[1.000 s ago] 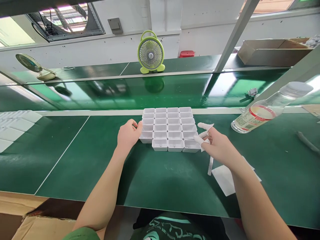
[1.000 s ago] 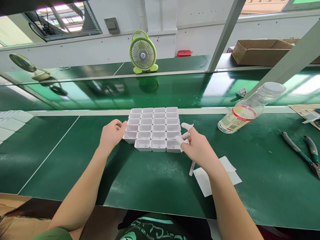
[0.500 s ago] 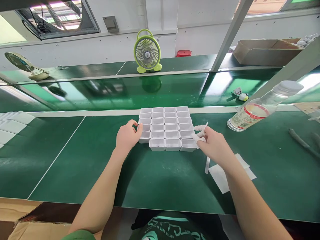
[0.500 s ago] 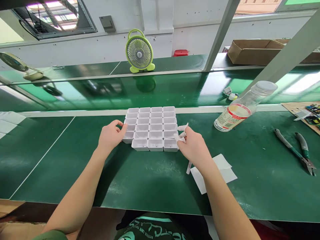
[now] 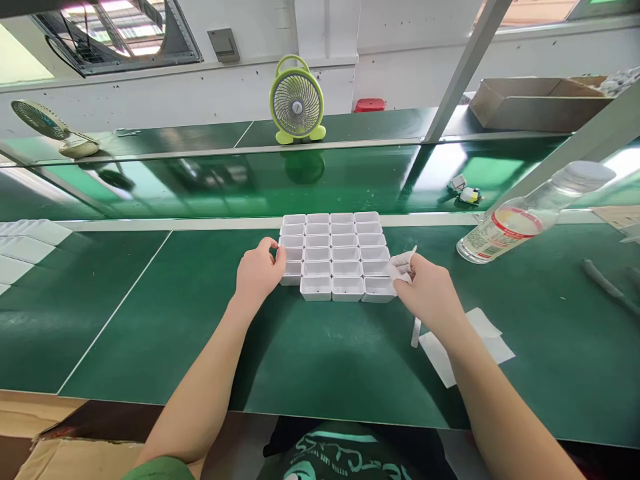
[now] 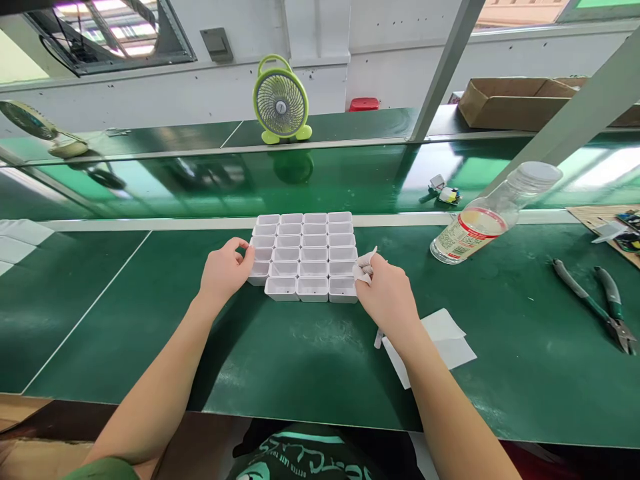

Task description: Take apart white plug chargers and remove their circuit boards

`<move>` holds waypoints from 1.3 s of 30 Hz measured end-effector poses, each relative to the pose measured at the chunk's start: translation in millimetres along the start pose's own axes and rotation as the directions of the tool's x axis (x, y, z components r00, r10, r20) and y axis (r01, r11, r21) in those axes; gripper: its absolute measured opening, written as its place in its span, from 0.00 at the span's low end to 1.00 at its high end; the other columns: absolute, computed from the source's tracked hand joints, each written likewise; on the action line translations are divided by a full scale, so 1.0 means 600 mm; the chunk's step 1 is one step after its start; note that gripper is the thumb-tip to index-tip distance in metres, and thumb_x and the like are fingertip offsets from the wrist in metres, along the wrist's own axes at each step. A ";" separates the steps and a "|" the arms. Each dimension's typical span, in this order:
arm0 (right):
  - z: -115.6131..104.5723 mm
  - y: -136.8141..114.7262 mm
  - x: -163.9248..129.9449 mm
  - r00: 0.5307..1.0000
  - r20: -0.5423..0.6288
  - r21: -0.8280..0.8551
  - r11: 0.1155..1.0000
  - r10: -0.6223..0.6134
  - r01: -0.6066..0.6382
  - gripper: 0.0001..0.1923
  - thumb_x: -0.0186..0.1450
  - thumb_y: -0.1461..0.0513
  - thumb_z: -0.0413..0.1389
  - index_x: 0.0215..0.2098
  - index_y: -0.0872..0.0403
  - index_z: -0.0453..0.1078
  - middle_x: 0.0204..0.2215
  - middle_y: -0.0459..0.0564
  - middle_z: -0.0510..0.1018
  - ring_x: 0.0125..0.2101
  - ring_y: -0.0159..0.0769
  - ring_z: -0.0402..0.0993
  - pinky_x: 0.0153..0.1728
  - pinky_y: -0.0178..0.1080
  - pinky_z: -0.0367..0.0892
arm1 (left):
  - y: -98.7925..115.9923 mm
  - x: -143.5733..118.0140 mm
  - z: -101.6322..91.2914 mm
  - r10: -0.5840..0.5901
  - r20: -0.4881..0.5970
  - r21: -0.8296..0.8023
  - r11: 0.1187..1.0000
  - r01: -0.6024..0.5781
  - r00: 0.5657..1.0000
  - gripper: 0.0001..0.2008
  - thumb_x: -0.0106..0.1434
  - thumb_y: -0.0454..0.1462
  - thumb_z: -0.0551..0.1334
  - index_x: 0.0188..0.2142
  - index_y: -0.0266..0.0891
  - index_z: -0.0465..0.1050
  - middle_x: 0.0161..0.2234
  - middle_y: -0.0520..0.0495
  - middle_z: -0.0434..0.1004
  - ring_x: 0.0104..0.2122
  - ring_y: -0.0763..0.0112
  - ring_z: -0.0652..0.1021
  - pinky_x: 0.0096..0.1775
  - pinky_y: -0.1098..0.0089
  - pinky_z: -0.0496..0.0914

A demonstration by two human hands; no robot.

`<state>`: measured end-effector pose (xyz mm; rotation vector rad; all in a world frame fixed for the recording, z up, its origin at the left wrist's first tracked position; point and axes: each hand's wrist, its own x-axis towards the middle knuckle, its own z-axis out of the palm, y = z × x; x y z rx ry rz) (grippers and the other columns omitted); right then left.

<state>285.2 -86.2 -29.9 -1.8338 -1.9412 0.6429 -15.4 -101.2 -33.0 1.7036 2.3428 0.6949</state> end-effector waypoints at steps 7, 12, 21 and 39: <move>0.001 0.001 0.002 0.999 -0.025 -0.022 0.999 -0.030 0.029 0.06 0.57 0.65 0.51 0.33 0.51 0.66 0.24 0.44 0.73 0.24 0.36 0.66 0.24 0.36 0.59 | -0.002 0.000 0.002 0.014 -0.010 -0.001 1.000 -0.014 1.000 0.10 0.66 0.44 0.54 0.40 0.42 0.67 0.15 0.56 0.65 0.18 0.69 0.67 0.25 0.71 0.54; 0.003 0.003 0.001 0.998 -0.033 -0.035 0.998 -0.045 0.043 0.06 0.57 0.65 0.51 0.33 0.51 0.65 0.23 0.44 0.73 0.23 0.35 0.66 0.24 0.36 0.59 | -0.002 0.001 0.001 0.015 -0.003 0.001 1.000 -0.015 1.000 0.10 0.66 0.44 0.54 0.40 0.42 0.68 0.15 0.55 0.66 0.18 0.68 0.68 0.26 0.72 0.54; 0.006 0.000 -0.001 0.998 -0.033 -0.051 0.997 -0.052 0.050 0.06 0.58 0.65 0.51 0.34 0.51 0.65 0.24 0.44 0.73 0.24 0.36 0.66 0.24 0.36 0.59 | -0.001 0.001 -0.002 0.007 0.003 0.001 1.000 -0.007 1.000 0.10 0.65 0.44 0.54 0.39 0.42 0.68 0.15 0.55 0.65 0.17 0.69 0.67 0.25 0.71 0.55; 0.008 0.003 -0.004 0.994 -0.049 -0.154 0.984 -0.095 0.087 0.09 0.60 0.66 0.51 0.38 0.53 0.68 0.24 0.46 0.74 0.25 0.37 0.69 0.24 0.36 0.61 | 0.001 0.001 -0.004 -0.015 0.012 -0.012 1.000 0.015 1.000 0.12 0.66 0.45 0.54 0.42 0.42 0.69 0.16 0.54 0.68 0.19 0.67 0.70 0.26 0.71 0.56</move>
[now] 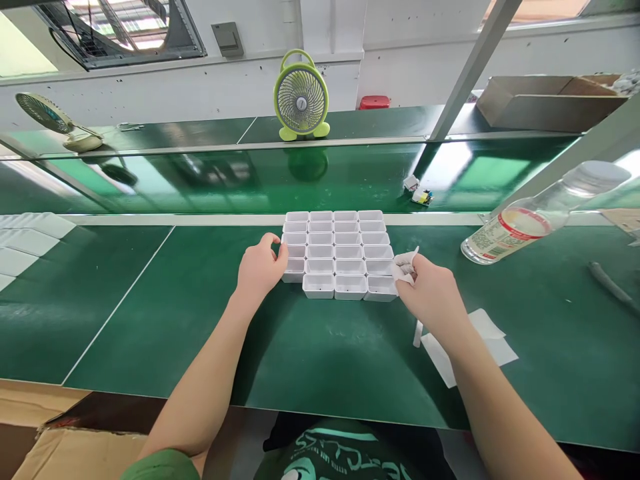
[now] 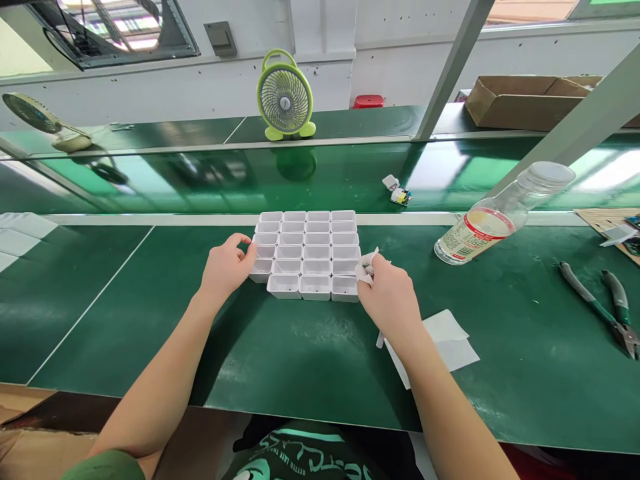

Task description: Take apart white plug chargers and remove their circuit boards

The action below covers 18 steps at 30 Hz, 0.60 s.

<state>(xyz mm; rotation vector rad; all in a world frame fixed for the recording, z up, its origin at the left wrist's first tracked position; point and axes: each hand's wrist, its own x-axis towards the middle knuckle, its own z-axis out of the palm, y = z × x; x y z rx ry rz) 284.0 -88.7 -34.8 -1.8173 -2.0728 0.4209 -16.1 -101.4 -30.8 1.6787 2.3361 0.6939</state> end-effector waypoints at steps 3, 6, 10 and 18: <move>0.005 -0.004 -0.005 0.977 -0.178 -0.111 0.989 -0.119 0.100 0.11 0.63 0.64 0.51 0.43 0.56 0.70 0.29 0.52 0.77 0.31 0.43 0.72 0.32 0.41 0.66 | 0.001 -0.001 -0.001 -0.019 -0.014 0.003 1.000 0.019 1.000 0.12 0.66 0.46 0.54 0.42 0.42 0.69 0.18 0.53 0.70 0.20 0.67 0.71 0.26 0.71 0.56; 0.009 -0.016 -0.013 0.867 -0.331 -0.245 0.921 -0.373 0.303 0.12 0.67 0.62 0.50 0.45 0.60 0.70 0.33 0.59 0.76 0.40 0.51 0.72 0.43 0.49 0.67 | 0.001 0.000 -0.005 -0.041 -0.043 0.006 0.999 0.041 0.998 0.13 0.67 0.47 0.53 0.40 0.43 0.69 0.19 0.53 0.71 0.22 0.67 0.72 0.26 0.71 0.56; 0.017 -0.035 -0.029 0.719 -0.191 -0.228 0.742 -0.669 0.630 0.13 0.69 0.59 0.53 0.49 0.55 0.70 0.42 0.57 0.77 0.51 0.50 0.69 0.59 0.56 0.57 | -0.001 0.002 -0.009 -0.056 -0.063 0.008 0.998 0.057 0.996 0.14 0.67 0.47 0.52 0.40 0.43 0.69 0.19 0.52 0.71 0.23 0.67 0.72 0.27 0.71 0.57; 0.039 -0.037 -0.038 0.690 -0.002 -0.279 0.662 -0.724 0.695 0.20 0.65 0.63 0.56 0.54 0.58 0.68 0.51 0.60 0.75 0.61 0.53 0.59 0.66 0.61 0.43 | -0.002 0.001 -0.008 -0.033 -0.056 -0.002 0.999 0.033 0.998 0.11 0.66 0.45 0.54 0.40 0.43 0.69 0.20 0.53 0.71 0.23 0.68 0.71 0.26 0.72 0.56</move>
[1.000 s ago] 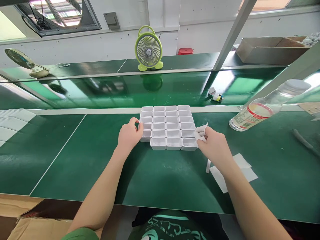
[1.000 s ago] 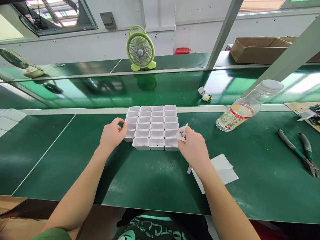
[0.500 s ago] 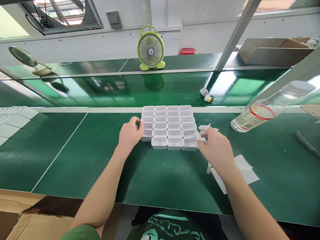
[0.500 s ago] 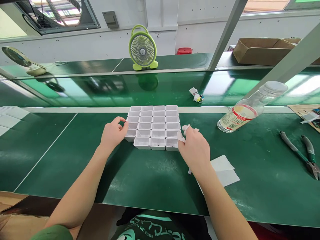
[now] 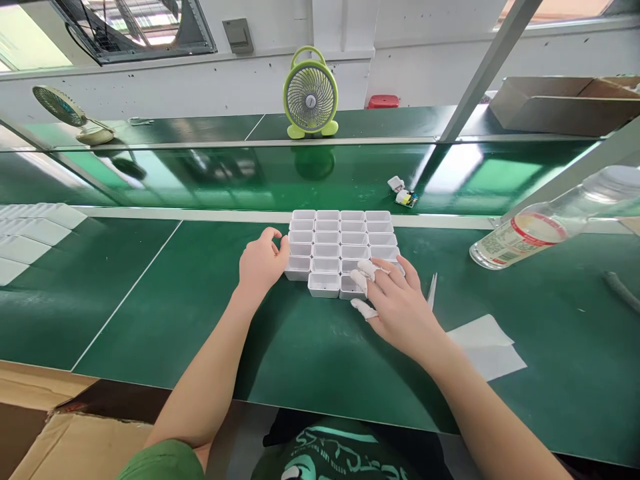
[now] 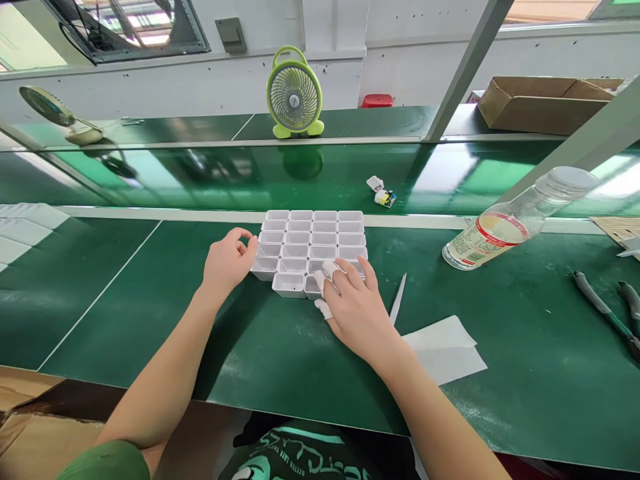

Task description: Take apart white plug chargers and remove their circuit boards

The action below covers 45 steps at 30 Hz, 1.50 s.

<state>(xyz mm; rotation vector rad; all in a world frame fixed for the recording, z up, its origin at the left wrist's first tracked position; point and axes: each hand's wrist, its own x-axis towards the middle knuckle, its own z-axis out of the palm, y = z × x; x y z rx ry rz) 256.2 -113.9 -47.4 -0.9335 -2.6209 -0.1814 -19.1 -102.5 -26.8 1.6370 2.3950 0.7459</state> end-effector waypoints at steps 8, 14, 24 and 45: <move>0.005 0.003 0.000 1.000 -0.024 0.015 1.000 -0.005 0.005 0.20 0.62 0.69 0.52 0.53 0.58 0.67 0.43 0.57 0.77 0.58 0.53 0.64 0.64 0.61 0.47 | -0.003 0.001 0.001 0.014 0.001 0.005 1.000 -0.014 1.000 0.11 0.66 0.44 0.54 0.41 0.43 0.69 0.20 0.53 0.71 0.23 0.68 0.71 0.26 0.72 0.56; 0.007 0.002 0.001 1.000 -0.025 0.019 1.000 0.002 -0.002 0.20 0.62 0.69 0.53 0.53 0.57 0.66 0.42 0.57 0.77 0.57 0.53 0.65 0.64 0.61 0.47 | -0.003 0.001 0.002 0.013 0.013 0.013 1.000 -0.013 1.000 0.11 0.66 0.45 0.54 0.41 0.43 0.70 0.21 0.52 0.73 0.24 0.68 0.72 0.27 0.72 0.56; 0.007 0.003 0.000 1.000 -0.023 0.021 1.000 0.008 -0.008 0.22 0.61 0.70 0.53 0.54 0.57 0.66 0.42 0.56 0.77 0.57 0.53 0.65 0.64 0.60 0.48 | -0.003 0.001 0.004 0.013 0.026 0.023 1.000 -0.013 1.000 0.11 0.66 0.45 0.53 0.39 0.43 0.70 0.22 0.51 0.73 0.24 0.67 0.72 0.27 0.72 0.56; 0.006 0.003 0.000 1.000 -0.014 0.041 0.999 -0.004 0.004 0.22 0.62 0.70 0.52 0.54 0.57 0.66 0.45 0.56 0.76 0.57 0.52 0.64 0.64 0.60 0.48 | 0.000 -0.001 0.003 0.026 0.029 0.006 1.000 -0.026 0.999 0.11 0.66 0.44 0.54 0.37 0.43 0.70 0.21 0.52 0.72 0.23 0.68 0.71 0.26 0.72 0.56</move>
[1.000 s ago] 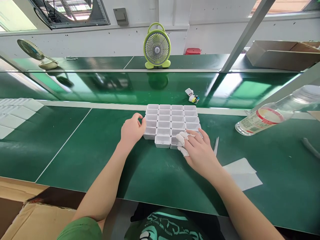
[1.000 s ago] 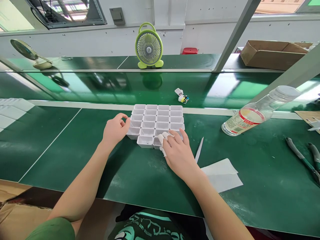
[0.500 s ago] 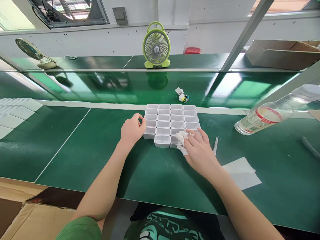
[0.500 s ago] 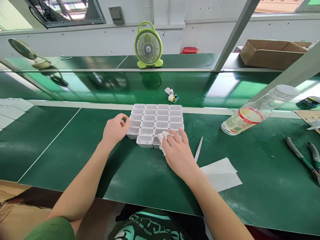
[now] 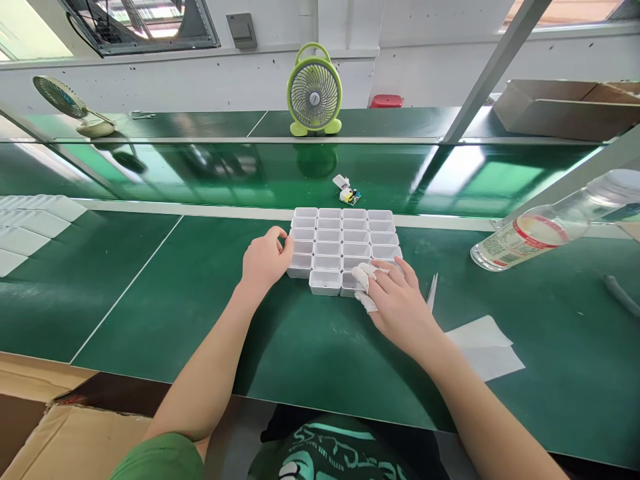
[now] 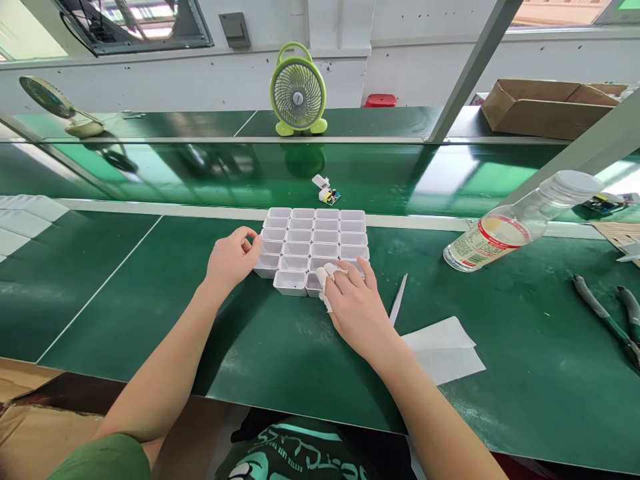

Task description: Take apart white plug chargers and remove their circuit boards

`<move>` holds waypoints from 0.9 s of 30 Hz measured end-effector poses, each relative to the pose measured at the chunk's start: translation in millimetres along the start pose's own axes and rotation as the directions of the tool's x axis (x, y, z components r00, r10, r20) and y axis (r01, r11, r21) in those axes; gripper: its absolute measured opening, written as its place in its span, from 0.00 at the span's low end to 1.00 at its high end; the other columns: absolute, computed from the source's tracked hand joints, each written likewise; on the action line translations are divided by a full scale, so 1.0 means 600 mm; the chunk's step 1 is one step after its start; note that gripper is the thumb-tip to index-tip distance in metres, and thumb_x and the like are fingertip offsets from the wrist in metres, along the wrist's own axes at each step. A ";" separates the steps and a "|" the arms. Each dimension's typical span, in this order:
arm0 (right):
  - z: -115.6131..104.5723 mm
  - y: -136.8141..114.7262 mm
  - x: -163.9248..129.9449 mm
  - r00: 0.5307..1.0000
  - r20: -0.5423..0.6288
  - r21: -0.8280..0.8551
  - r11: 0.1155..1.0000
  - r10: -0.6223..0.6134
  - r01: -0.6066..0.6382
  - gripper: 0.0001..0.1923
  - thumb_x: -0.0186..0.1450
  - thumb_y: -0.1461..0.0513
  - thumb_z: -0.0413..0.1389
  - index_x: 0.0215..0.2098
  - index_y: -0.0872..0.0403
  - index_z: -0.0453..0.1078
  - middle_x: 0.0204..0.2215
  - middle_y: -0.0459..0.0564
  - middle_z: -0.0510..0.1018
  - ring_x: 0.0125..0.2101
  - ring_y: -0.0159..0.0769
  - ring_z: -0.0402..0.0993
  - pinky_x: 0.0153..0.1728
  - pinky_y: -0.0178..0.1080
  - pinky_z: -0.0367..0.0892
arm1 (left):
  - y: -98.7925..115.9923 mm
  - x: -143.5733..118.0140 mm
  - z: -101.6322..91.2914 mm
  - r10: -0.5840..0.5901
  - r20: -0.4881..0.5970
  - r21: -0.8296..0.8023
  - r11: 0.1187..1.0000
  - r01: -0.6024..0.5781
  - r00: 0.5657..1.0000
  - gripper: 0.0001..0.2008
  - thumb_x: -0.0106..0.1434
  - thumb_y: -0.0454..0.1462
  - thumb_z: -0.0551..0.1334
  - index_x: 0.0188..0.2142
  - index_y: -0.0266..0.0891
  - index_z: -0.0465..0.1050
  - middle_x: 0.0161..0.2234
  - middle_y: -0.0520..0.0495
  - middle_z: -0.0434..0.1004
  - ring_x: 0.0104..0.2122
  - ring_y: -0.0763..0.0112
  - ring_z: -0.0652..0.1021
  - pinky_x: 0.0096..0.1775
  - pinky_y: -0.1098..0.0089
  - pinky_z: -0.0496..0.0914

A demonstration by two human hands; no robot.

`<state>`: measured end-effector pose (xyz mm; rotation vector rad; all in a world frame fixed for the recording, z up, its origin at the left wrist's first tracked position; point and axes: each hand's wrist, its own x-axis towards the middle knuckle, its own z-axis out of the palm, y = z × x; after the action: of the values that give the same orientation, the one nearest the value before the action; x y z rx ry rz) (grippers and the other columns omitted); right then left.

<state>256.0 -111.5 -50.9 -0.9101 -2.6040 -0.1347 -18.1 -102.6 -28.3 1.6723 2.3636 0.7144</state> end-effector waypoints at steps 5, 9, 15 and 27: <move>-0.001 0.000 0.000 1.000 -0.001 0.007 1.000 0.001 -0.001 0.21 0.62 0.71 0.52 0.54 0.57 0.66 0.44 0.56 0.76 0.57 0.52 0.64 0.64 0.60 0.48 | -0.002 0.000 0.000 0.027 -0.015 -0.017 0.999 -0.027 1.000 0.11 0.65 0.45 0.54 0.37 0.42 0.70 0.21 0.52 0.71 0.22 0.69 0.70 0.26 0.72 0.57; 0.000 0.000 -0.001 1.000 -0.002 0.012 1.000 0.002 -0.002 0.20 0.62 0.71 0.52 0.52 0.57 0.67 0.44 0.56 0.77 0.57 0.53 0.64 0.64 0.60 0.48 | 0.000 -0.002 -0.002 0.066 -0.052 -0.035 0.997 -0.068 0.996 0.12 0.66 0.45 0.54 0.38 0.41 0.70 0.21 0.53 0.70 0.22 0.71 0.69 0.27 0.72 0.57; 0.001 0.001 -0.001 1.000 -0.014 0.014 1.000 -0.003 0.004 0.21 0.62 0.71 0.52 0.53 0.57 0.66 0.44 0.55 0.77 0.58 0.52 0.64 0.64 0.60 0.48 | 0.002 -0.005 -0.004 0.110 -0.086 -0.050 0.992 -0.114 0.990 0.12 0.66 0.45 0.54 0.36 0.41 0.69 0.20 0.54 0.68 0.20 0.72 0.67 0.27 0.72 0.56; 0.000 0.001 -0.002 1.000 -0.020 0.031 0.999 -0.007 0.008 0.21 0.62 0.71 0.52 0.53 0.57 0.66 0.43 0.54 0.77 0.57 0.53 0.64 0.64 0.60 0.47 | 0.000 -0.003 -0.001 0.134 -0.097 -0.062 0.988 -0.140 0.986 0.10 0.65 0.44 0.55 0.33 0.41 0.68 0.19 0.55 0.66 0.19 0.74 0.65 0.26 0.72 0.56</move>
<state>257.2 -111.6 -51.2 -0.8843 -2.5840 -0.1045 -18.0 -104.8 -27.9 1.8245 2.2720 0.9050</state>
